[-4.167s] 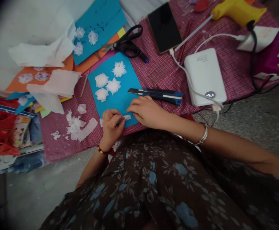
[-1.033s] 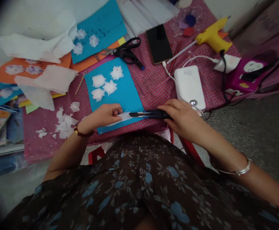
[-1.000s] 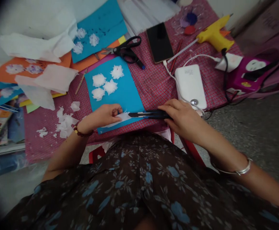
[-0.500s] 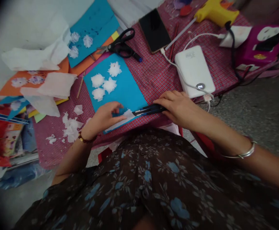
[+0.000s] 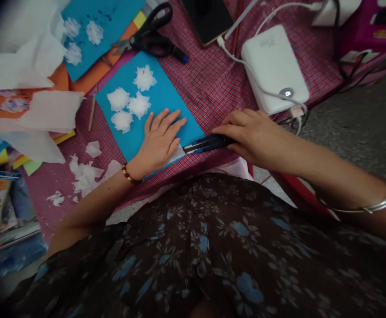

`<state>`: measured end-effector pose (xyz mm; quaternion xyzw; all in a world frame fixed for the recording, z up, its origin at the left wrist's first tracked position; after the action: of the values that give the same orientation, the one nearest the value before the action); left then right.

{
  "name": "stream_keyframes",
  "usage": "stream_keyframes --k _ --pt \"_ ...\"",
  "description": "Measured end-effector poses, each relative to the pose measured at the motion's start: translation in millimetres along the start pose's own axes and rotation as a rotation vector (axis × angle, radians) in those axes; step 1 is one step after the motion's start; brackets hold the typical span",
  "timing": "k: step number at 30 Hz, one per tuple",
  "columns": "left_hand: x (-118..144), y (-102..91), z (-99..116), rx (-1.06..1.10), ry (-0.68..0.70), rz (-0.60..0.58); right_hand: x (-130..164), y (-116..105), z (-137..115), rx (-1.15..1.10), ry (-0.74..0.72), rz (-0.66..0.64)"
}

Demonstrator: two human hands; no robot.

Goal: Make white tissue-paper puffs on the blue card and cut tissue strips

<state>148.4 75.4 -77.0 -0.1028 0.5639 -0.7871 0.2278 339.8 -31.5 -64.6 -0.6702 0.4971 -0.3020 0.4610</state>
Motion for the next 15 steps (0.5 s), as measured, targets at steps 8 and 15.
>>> stream_keyframes --k 8,15 --pt "0 5.0 6 -0.172 -0.002 -0.092 24 1 -10 -0.012 -0.031 0.110" --pt "0 4.7 -1 -0.034 -0.020 -0.059 33 3 -15 0.005 0.007 0.132"
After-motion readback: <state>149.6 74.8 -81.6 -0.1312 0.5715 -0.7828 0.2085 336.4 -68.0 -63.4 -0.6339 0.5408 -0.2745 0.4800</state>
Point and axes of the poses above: each hand's wrist, its own x-axis away from the middle knuckle, its own y-axis out of the palm, z = x × y, the point moved 6 cm from there along -x, towards the middle knuckle, and after that the axes turned 2 degrees about x, right-handed, at the moved point
